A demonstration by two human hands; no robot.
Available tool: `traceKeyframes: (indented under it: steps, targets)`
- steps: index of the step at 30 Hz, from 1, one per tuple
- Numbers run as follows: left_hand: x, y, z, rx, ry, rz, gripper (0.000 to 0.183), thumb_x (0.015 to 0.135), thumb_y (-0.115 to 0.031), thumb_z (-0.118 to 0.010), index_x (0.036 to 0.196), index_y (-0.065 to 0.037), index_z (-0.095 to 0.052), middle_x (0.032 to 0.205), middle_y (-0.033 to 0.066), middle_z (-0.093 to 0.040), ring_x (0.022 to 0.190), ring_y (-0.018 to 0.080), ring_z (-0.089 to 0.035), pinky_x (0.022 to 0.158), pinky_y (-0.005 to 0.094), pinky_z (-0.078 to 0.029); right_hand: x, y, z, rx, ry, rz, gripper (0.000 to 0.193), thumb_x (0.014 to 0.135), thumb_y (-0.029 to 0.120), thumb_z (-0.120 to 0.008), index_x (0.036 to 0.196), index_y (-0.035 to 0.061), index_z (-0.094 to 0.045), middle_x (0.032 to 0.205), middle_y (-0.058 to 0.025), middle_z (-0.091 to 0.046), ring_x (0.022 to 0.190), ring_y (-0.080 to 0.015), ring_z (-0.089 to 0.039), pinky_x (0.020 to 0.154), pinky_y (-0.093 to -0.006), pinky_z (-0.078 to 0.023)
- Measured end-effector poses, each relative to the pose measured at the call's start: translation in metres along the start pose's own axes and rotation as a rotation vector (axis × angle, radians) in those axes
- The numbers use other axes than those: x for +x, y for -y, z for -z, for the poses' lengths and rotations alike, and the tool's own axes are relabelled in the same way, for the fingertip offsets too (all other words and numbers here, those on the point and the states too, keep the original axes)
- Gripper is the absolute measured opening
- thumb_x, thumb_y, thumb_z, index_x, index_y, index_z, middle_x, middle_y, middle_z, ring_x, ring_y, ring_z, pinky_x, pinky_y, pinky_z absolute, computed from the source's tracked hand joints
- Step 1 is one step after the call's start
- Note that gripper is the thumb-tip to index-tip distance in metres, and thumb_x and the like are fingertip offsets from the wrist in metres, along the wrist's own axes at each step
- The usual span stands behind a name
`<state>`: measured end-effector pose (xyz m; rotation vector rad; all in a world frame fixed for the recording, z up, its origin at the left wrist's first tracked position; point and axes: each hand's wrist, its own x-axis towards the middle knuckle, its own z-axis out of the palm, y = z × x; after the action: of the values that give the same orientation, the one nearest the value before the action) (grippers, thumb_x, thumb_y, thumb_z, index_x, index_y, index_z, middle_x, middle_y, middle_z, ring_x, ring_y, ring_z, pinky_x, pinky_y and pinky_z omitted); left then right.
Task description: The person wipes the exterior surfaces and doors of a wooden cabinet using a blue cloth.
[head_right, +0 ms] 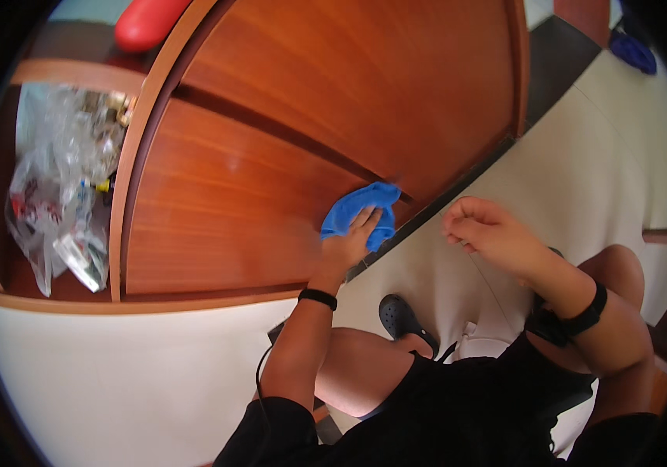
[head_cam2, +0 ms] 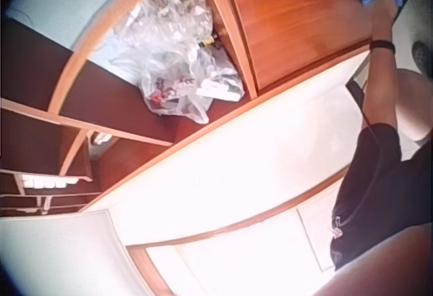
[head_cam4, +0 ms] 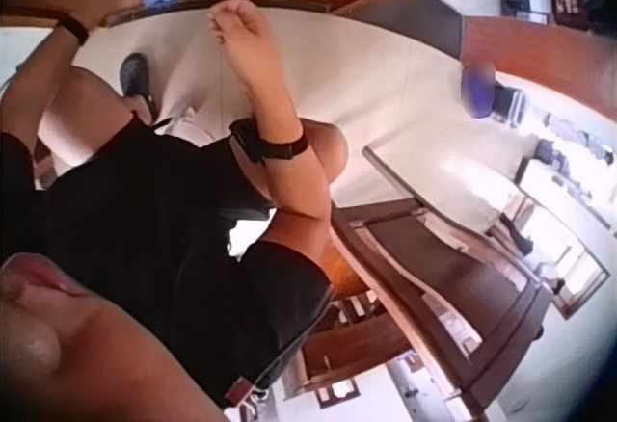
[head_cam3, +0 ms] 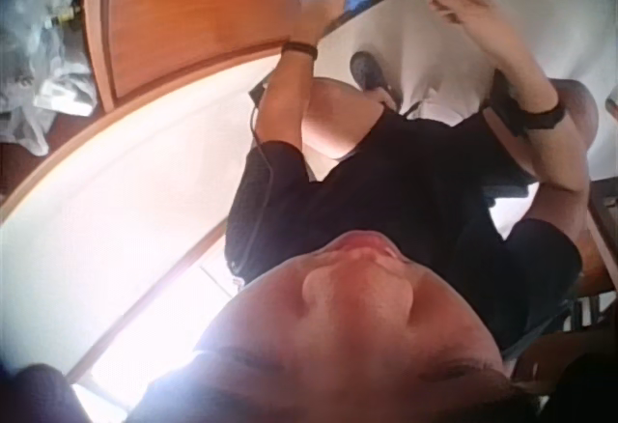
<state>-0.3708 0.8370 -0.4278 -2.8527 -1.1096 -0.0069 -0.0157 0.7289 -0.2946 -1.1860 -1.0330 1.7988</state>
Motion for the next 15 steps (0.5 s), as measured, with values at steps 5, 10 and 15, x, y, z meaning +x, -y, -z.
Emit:
traceKeyframes:
  steps: [5, 10, 15]
  targets:
    - [0.028, -0.034, 0.078, 0.229, 0.139, 0.265, 0.058, 0.090, -0.034, -0.060, 0.147, -0.027, -0.050, 0.154, 0.0108, -0.045, 0.133, 0.0365, -0.050, 0.104, 0.0480, -0.046, 0.003, -0.029, 0.024, 0.055, -0.048, -0.006, 0.014, 0.100, 0.022, -0.057, 0.095, 0.0095, -0.062, 0.085, 0.0061, -0.056, 0.080, -0.0043, -0.049, 0.069, -0.0230, -0.040]
    - [0.011, 0.003, 0.108, 0.584, -0.537, 0.241, 0.054, 0.089, -0.046, -0.061, 0.140, -0.027, -0.059, 0.152, 0.0212, -0.041, 0.132, 0.0466, -0.042, 0.108, 0.0680, -0.023, -0.015, -0.014, 0.018, 0.045, 0.037, 0.078, 0.014, 0.102, 0.020, -0.056, 0.098, 0.0080, -0.062, 0.084, 0.0072, -0.054, 0.076, -0.0025, -0.044, 0.067, -0.0223, -0.038]
    - [0.030, -0.033, 0.071, 0.260, -0.174, 0.360, 0.065, 0.084, -0.034, -0.066, 0.146, -0.024, -0.051, 0.153, 0.0164, -0.041, 0.133, 0.0430, -0.042, 0.101, 0.0716, -0.024, -0.026, -0.011, 0.025, 0.091, 0.057, 0.108, 0.009, 0.101, 0.014, -0.056, 0.101, 0.0068, -0.062, 0.098, 0.0020, -0.063, 0.092, -0.0062, -0.055, 0.080, -0.0232, -0.043]
